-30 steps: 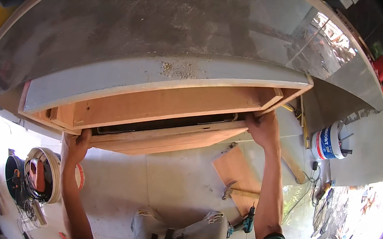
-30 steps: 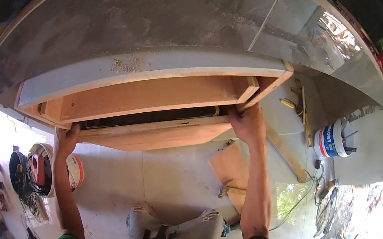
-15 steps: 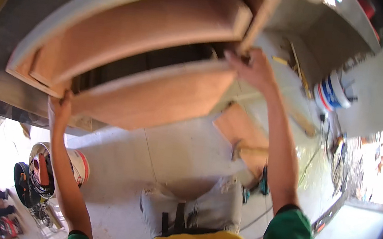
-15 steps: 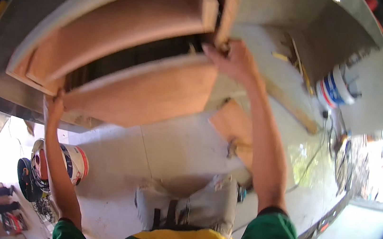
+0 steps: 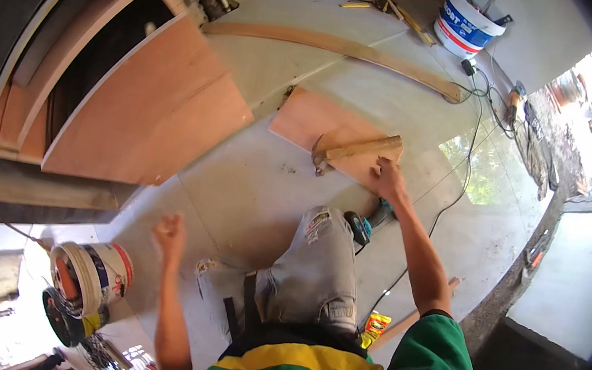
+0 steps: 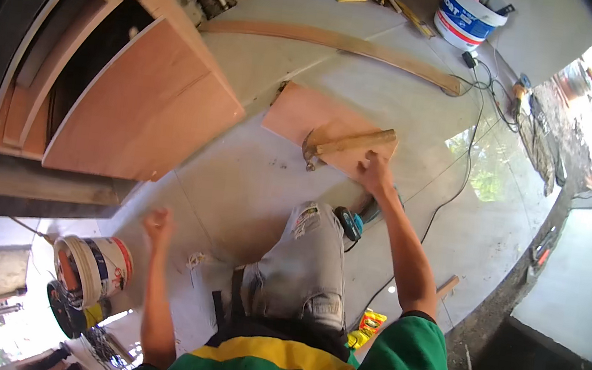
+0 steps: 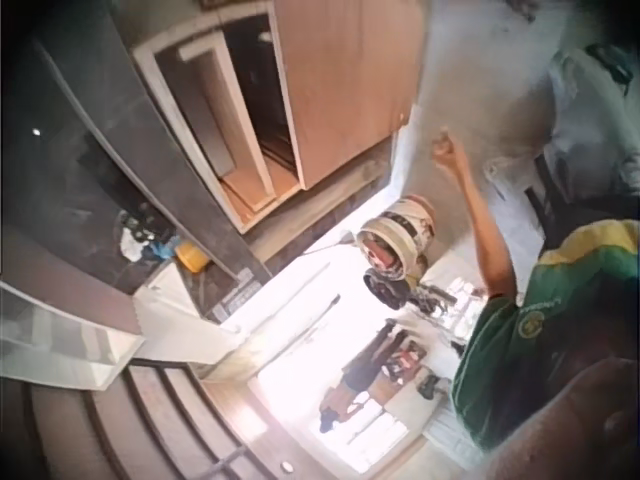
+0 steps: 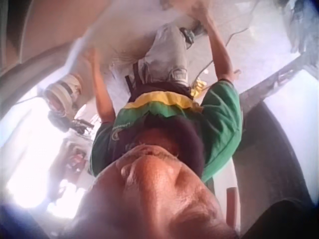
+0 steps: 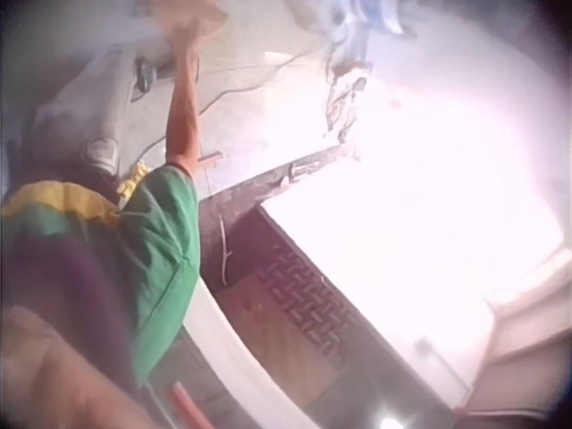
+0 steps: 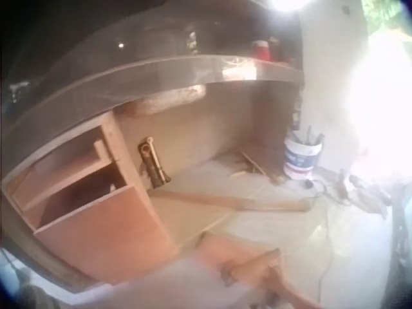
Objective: The person installs a wooden drawer into a kitchen cabinet by fitting it onto the drawer slides, places a metal wire basket inside the drawer, and aligns wooden panels against the drawer front.
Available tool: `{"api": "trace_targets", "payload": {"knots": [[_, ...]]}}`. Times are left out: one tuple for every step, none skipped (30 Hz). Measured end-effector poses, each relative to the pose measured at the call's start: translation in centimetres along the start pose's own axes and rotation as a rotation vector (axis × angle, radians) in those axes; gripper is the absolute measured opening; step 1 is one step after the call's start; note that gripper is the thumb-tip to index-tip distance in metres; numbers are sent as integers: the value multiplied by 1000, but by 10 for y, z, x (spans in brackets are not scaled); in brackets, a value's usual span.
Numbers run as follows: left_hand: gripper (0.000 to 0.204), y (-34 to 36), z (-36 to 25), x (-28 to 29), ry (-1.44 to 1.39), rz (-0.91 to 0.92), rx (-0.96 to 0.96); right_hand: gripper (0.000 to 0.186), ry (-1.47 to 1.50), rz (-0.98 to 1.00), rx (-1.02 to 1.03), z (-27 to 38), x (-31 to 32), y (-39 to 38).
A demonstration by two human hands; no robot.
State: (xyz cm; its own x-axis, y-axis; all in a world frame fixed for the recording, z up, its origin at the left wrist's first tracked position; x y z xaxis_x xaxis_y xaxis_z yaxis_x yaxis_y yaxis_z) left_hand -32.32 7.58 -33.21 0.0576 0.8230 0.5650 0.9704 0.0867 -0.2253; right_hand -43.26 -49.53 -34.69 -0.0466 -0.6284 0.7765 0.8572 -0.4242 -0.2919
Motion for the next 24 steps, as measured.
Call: {"api": "trace_targets", "payload": {"knots": [[30, -1, 0, -5, 86, 99, -88, 29, -75, -65, 127, 28, -19, 15], [32, -13, -28, -41, 95, 173, -124, 33, -112, 22, 178, 28, -30, 29], [35, -24, -61, -78, 106, 247, -158, 38, -146, 110, 229, 28, -38, 44], [40, -19, -77, -101, 141, 349, -121, 38, -118, 109, 225, 30, -50, 59], [45, -11, -88, -127, 169, 462, -80, 41, -316, 111, 294, 26, -64, 74], [50, 5, -91, -148, 235, 502, -86, 44, -510, 112, 373, 32, -74, 89], [55, 23, -94, -171, 296, 547, -91, 44, -495, 113, 361, 35, -82, 106], [55, 41, -92, -187, 312, 564, -84, 44, -589, 246, 321, 36, -97, 119], [59, 60, -96, -204, 371, 567, -74, 44, -685, 375, 282, 38, -102, 132], [64, 78, -99, -222, 426, 573, -65, 44, -678, 384, 265, 35, -100, 142], [64, 98, -99, -228, 440, 577, -48, 44, -692, 442, 429, 46, -98, 147], [67, 115, -107, -241, 519, 538, -128, 43, -714, 493, 582, 43, -91, 152], [71, 130, -113, -254, 596, 495, -208, 43, -713, 506, 575, 41, -83, 159], [71, 140, -121, -274, 586, 513, -203, 42, -720, 480, 482, 29, -75, 169], [78, 148, -127, -294, 626, 522, -228, 41, -726, 456, 387, 13, -73, 178], [85, 154, -133, -311, 667, 527, -251, 41, -727, 286, 331, -10, -63, 181], [85, 169, -131, -316, 670, 528, -240, 40, -632, 267, 293, -22, -51, 188], [89, 186, -129, -314, 657, 481, -310, 39, -531, 248, 262, -28, -35, 195], [93, 199, -126, -312, 643, 437, -378, 37, -431, 246, 227, -36, -21, 199], [93, 204, -126, -319, 640, 449, -364, 34, -343, 248, 177, -53, -5, 198], [96, 204, -129, -327, 645, 490, -329, 36, -321, 239, 124, -74, 12, 192], [98, 202, -131, -335, 646, 532, -297, 37, -304, 225, 69, -98, 27, 184], [98, 200, -131, -340, 636, 546, -290, 36, -289, 163, 23, -123, 39, 173], [100, 199, -132, -344, 639, 541, -297, 34, -275, 97, -18, -145, 49, 161]]}}
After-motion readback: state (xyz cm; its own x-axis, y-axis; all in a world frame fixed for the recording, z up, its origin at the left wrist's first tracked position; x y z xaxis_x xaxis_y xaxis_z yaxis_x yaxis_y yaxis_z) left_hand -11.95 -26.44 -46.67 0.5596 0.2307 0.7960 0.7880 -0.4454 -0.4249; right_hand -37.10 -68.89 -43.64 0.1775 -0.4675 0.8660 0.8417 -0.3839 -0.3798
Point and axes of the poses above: each hand's wrist, its own y-axis towards the middle knuckle, its own x-axis out of the back of the hand, z = x × y, the point moved 2 cm from there along y, towards the middle knuckle, and after that the axes turned 12 degrees about z, right-handed, at the moved point
